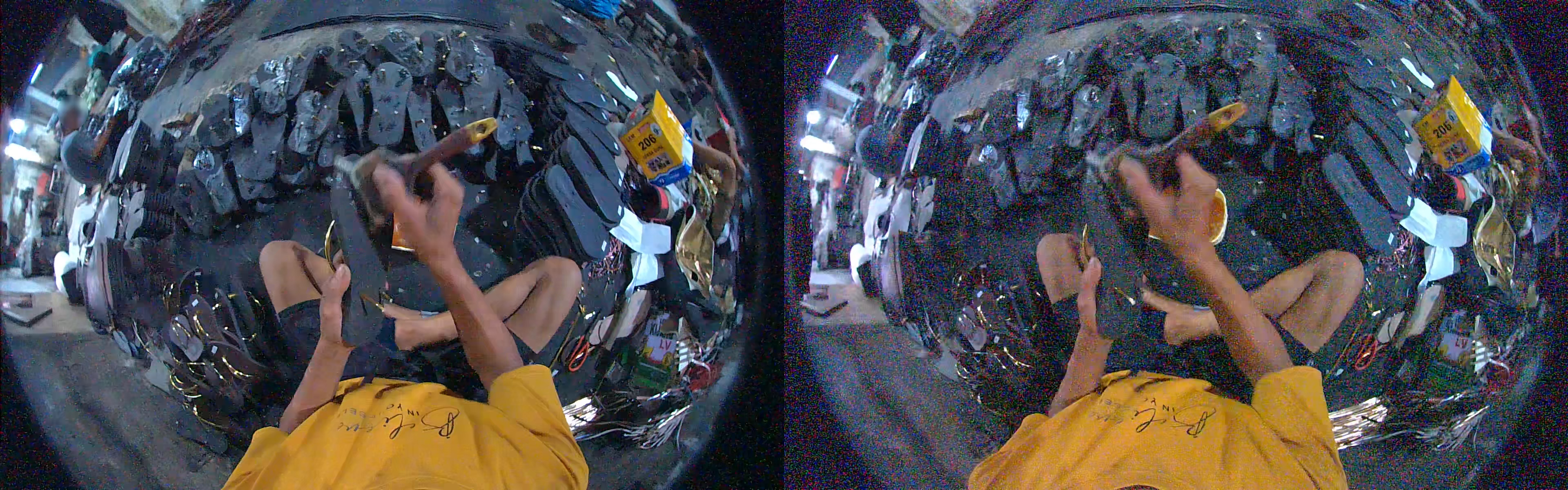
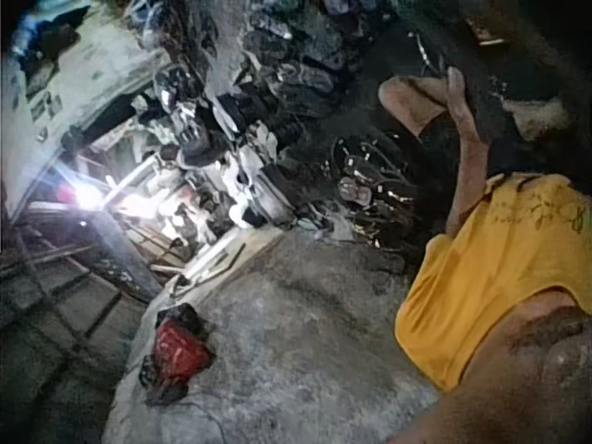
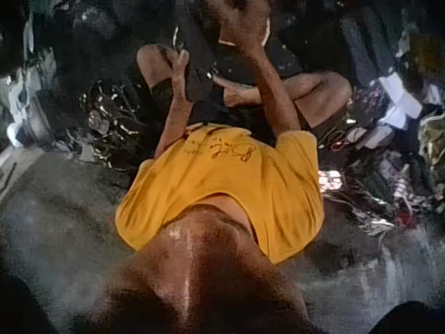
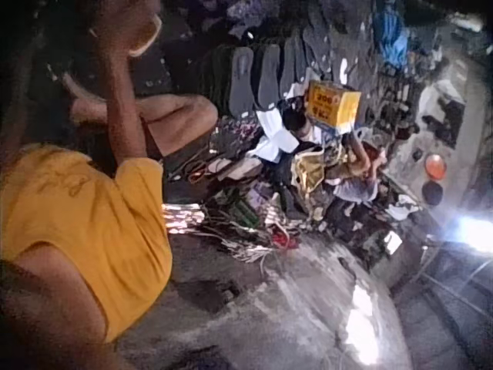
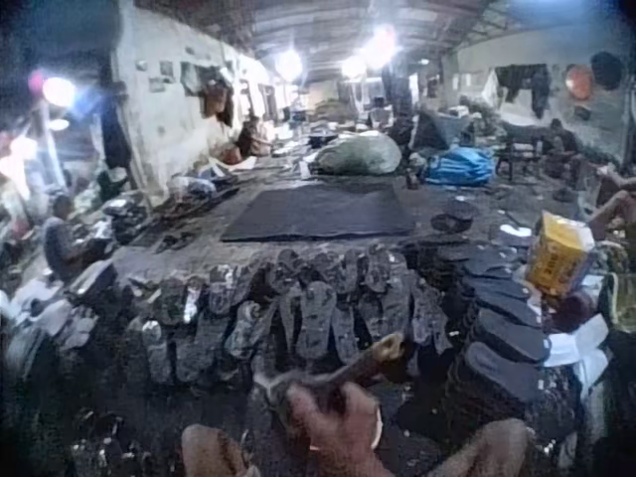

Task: The person sits on the floor and repeatedly picks up flip-flops, dips a brush into a container of orange paint, and applies the paint to the soles. The painted sandals are placed back into a pile after each application.

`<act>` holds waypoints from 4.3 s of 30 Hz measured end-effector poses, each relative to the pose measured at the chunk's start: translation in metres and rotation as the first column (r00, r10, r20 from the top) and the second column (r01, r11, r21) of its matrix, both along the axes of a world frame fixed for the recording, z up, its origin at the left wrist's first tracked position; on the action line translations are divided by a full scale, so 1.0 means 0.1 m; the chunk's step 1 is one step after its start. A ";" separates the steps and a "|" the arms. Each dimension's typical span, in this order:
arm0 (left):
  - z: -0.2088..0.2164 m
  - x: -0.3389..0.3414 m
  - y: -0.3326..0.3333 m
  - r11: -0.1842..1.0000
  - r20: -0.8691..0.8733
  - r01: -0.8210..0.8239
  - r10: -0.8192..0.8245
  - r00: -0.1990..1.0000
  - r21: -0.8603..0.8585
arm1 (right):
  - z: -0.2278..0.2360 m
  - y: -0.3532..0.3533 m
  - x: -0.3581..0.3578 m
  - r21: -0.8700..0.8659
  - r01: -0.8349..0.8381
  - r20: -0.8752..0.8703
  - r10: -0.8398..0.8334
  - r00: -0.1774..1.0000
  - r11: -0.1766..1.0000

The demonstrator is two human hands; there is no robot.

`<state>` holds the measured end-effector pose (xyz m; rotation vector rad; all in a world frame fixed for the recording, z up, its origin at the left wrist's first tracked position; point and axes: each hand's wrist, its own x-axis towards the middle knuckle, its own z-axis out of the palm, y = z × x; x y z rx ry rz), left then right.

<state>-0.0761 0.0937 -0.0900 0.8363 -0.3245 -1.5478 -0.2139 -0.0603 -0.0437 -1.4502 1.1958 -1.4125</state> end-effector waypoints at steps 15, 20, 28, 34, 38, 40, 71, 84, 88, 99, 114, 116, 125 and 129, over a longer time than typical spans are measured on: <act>-0.05 0.15 -0.18 0.995 -0.061 -0.065 0.060 0.996 -0.080 | 0.24 0.37 -0.25 0.007 -0.048 0.124 0.047 0.991 0.999; -0.93 0.45 -0.21 0.978 -0.224 -0.126 0.086 0.971 -0.169 | 0.13 0.91 0.04 -0.347 -0.096 -0.047 0.085 0.995 0.933; -0.65 0.25 -0.36 0.972 -0.310 -0.156 0.096 0.946 -0.175 | 0.23 0.84 -0.08 -0.141 -0.069 -0.002 0.069 0.998 0.988; -0.28 0.21 -0.46 0.981 0.338 -0.071 0.128 0.932 -0.178 | 0.09 0.73 -0.17 -0.253 0.015 -0.048 -0.028 0.998 0.967; -0.22 0.12 -0.47 0.965 0.736 -0.114 0.254 0.628 -0.236 | 0.20 0.34 -0.30 0.106 0.169 0.101 -0.179 0.979 0.980; -0.26 0.43 -0.47 0.976 0.824 -0.124 0.217 0.524 -0.178 | 0.12 0.52 -0.19 0.210 0.249 0.367 -0.313 0.876 0.945; -0.44 6.08 3.23 0.483 0.915 -0.830 -0.127 -0.383 -0.280 | -0.82 0.59 -1.77 -0.169 0.224 -0.980 -0.187 0.060 0.960; -1.67 6.00 4.76 -0.006 0.678 -0.957 -0.704 0.210 0.290 | -0.75 0.11 -1.42 0.068 0.363 -0.772 -0.181 0.609 0.929; -1.82 5.99 4.67 -0.030 0.666 -0.963 -0.716 0.207 0.267 | -0.79 0.13 -1.30 0.105 0.365 -0.741 -0.172 0.649 0.925; -2.09 6.20 4.29 -0.071 0.633 -0.969 -0.746 0.208 0.235 | -0.92 0.03 -1.24 0.154 0.370 -0.658 -0.185 0.730 0.916; -2.22 6.38 4.53 -0.062 0.623 -0.962 -0.773 -0.122 -0.265 | -0.78 0.07 -1.15 0.111 0.245 -0.652 -0.115 0.749 0.963; -1.70 6.49 4.84 0.088 0.701 -0.864 -0.546 -0.458 -0.495 | -1.06 -0.09 -1.35 0.115 0.220 -0.588 -0.112 0.801 0.969; 0.78 5.05 2.24 0.695 0.527 -0.554 -0.290 -0.799 -0.458 | -1.09 -0.21 -2.08 -0.239 0.049 -0.837 -0.231 0.495 0.970; 0.57 3.74 1.07 0.873 0.614 -0.392 -0.145 -0.776 -0.290 | -0.70 -0.01 -1.04 0.279 0.350 -0.056 -0.349 0.935 0.894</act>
